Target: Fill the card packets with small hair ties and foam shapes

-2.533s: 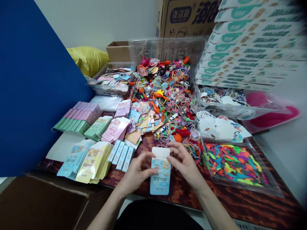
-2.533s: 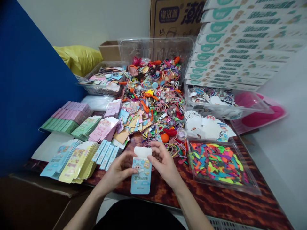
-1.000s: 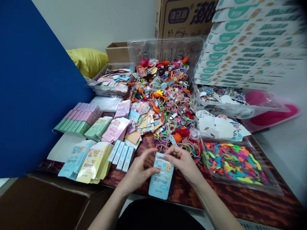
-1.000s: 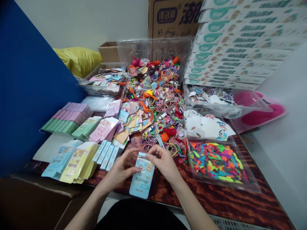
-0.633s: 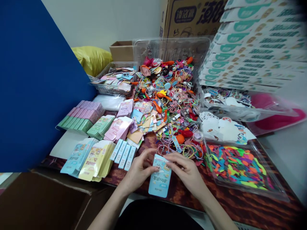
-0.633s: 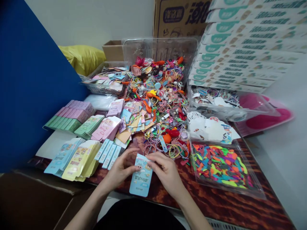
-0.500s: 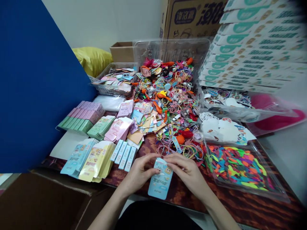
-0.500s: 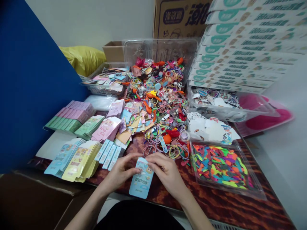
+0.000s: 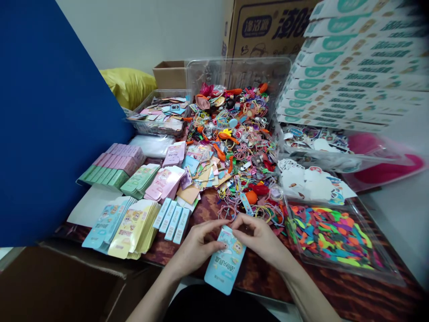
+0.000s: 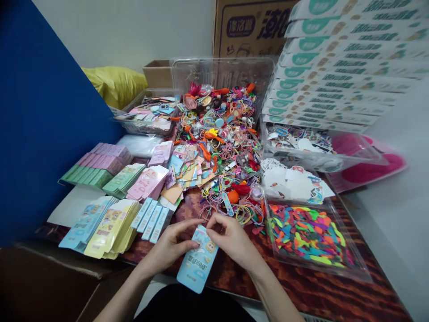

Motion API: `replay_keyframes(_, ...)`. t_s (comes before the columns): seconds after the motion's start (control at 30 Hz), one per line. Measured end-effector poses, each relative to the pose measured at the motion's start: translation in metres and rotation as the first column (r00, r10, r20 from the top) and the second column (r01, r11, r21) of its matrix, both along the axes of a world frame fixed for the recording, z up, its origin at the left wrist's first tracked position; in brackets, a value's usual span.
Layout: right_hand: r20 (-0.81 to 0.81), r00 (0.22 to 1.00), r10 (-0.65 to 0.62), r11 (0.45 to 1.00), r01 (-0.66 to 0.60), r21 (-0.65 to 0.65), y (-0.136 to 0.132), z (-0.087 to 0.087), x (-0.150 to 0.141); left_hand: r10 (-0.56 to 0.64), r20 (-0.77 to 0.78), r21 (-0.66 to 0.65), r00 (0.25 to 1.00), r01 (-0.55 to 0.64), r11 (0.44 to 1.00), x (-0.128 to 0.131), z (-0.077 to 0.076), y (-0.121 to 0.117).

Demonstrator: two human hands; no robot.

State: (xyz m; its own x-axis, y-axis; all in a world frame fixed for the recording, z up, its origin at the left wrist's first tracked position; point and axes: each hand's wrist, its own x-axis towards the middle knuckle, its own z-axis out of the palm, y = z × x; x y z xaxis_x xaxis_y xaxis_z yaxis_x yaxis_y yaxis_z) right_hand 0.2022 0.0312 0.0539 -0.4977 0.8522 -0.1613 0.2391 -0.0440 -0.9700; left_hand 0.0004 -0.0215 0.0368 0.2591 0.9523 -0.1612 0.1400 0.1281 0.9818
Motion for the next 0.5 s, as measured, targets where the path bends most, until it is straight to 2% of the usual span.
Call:
replay_keyframes(0.13,0.020,0.995,0.098,0.990,-0.100,0.099,0.0001,0.0061,0.0031,-0.005,0.039,-0.019,0.999,0.006,1.000,-0.0008,-0.0013,0.0010)
replay_keyframes(0.23,0.013,0.998,0.069,0.993,-0.070,0.097,-0.0007,0.0046,0.0037,-0.009,0.101,-0.094,0.995,0.018,0.995,0.0009,-0.0035,0.0001)
replay_keyframes(0.37,0.014,1.000,-0.010,0.998,0.010,0.062,-0.0014,0.0006,0.0005,-0.005,0.098,-0.096,0.995,0.015,0.995,0.0031,-0.0036,-0.0003)
replay_keyframes(0.5,0.039,0.998,0.039,0.993,-0.043,0.110,-0.0018,0.0040,-0.0004,-0.011,0.057,-0.065,0.998,0.015,0.998,0.0015,-0.0029,-0.0007)
